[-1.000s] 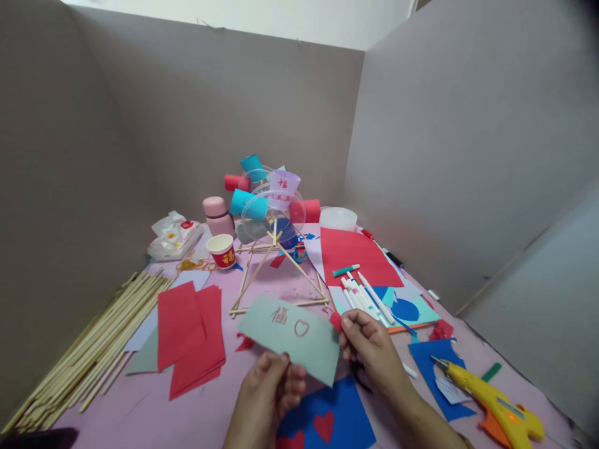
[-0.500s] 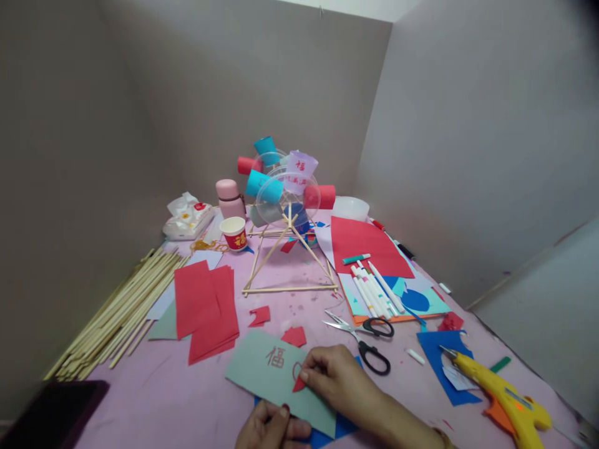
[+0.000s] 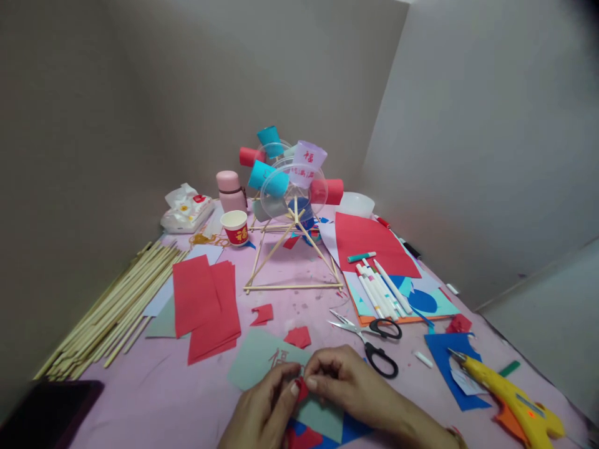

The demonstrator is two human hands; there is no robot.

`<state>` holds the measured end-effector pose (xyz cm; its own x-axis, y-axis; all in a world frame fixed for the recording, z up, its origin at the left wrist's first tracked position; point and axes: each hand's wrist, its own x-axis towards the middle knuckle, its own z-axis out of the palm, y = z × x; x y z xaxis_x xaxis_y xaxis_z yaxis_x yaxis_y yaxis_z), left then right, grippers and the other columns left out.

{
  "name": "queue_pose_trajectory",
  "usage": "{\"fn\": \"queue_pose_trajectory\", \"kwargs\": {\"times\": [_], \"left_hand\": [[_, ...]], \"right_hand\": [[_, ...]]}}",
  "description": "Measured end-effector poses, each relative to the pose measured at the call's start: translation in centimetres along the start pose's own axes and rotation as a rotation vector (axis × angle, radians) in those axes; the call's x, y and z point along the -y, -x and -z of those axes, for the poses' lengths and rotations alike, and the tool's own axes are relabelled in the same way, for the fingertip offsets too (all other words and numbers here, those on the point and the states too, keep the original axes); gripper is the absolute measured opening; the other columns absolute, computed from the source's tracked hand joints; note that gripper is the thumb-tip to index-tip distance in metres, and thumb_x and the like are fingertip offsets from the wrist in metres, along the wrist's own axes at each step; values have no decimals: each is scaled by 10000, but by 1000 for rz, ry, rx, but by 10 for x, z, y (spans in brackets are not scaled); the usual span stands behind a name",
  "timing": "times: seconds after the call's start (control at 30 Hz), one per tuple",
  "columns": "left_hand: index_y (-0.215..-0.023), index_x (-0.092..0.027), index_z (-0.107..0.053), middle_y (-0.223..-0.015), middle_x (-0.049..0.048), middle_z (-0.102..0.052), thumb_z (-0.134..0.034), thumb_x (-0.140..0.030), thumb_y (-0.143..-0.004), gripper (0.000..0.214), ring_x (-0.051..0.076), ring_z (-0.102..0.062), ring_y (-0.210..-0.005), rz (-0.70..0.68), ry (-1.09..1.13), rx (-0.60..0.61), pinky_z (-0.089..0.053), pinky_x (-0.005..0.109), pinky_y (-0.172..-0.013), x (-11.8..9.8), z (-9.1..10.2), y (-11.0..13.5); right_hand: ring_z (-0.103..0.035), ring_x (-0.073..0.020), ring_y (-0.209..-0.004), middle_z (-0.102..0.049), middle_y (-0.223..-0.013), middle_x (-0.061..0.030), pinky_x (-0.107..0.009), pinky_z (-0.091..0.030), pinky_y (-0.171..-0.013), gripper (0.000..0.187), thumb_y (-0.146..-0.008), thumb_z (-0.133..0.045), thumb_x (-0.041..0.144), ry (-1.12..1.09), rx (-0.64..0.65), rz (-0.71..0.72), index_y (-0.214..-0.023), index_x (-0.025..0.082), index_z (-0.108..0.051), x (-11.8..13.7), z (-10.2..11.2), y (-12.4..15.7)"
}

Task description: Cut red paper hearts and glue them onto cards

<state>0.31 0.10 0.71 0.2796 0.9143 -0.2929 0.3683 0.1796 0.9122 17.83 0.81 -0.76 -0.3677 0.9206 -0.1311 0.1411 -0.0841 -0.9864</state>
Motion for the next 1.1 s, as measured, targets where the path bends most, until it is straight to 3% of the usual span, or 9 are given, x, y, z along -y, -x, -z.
{"fn": "queue_pose_trajectory", "kwargs": {"times": [0.1,0.3,0.4,0.57,0.67,0.77,0.83,1.1], "left_hand": [[-735,-211,-534,-549,-64,-496,-471,-416,-783,220,101,-405,-394,48,63,68,-300,210,-396,4,-5,-12],[-683,-227,-545,-611,-17,-602,-442,-259,-832,184,165,-574,-597,-154,-387,-20,-368,241,-567,5,-2,-23],[-706,-234,-530,-650,-5,-638,-418,-233,-852,184,178,-615,-622,-178,-481,-19,-385,248,-582,3,-4,-25],[-909,-223,-523,-635,-26,-633,-391,-231,-892,133,169,-645,-592,-197,-567,-56,-423,237,-561,9,-6,-23],[-937,-241,-567,-809,3,-691,-393,-226,-906,177,163,-677,-735,-353,-677,-28,-469,222,-653,22,1,-19],[-1121,-269,-571,-940,31,-697,-449,-179,-877,287,192,-680,-828,-544,-875,1,-510,249,-704,36,7,-15],[-1186,-275,-549,-951,46,-694,-465,-153,-862,356,202,-684,-814,-588,-975,3,-531,264,-684,41,8,-14],[-1086,-276,-612,-940,49,-701,-430,-234,-901,263,202,-694,-796,-639,-1029,-103,-543,268,-667,32,2,-17]], "right_hand": [[-444,-96,-526,-529,-569,29,-190,-323,-492,132,-762,-554,201,162,-100,5,-696,132,-646,-1,-2,0],[-532,-121,-554,-641,-614,-9,-198,-341,-520,160,-786,-516,164,563,-216,-1,-710,165,-657,-5,-8,-1],[-558,-129,-551,-669,-632,-22,-201,-339,-515,172,-808,-500,188,661,-229,1,-720,177,-647,-8,-9,-1],[-589,-135,-556,-687,-638,-26,-206,-324,-504,149,-788,-512,195,722,-261,3,-705,183,-635,-13,-11,-2],[-596,-144,-558,-689,-639,-33,-213,-320,-505,117,-758,-529,177,729,-287,1,-702,179,-632,-16,-12,-3],[-589,-145,-543,-681,-626,-33,-215,-315,-496,112,-767,-531,187,721,-298,-6,-702,177,-622,-16,-14,-2],[-586,-144,-544,-676,-626,-31,-212,-319,-496,112,-776,-530,189,711,-302,-10,-704,177,-615,-15,-14,-2],[-535,-113,-511,-586,-555,26,-188,-328,-488,97,-818,-514,182,593,-317,-25,-748,179,-581,-6,5,4]]}}
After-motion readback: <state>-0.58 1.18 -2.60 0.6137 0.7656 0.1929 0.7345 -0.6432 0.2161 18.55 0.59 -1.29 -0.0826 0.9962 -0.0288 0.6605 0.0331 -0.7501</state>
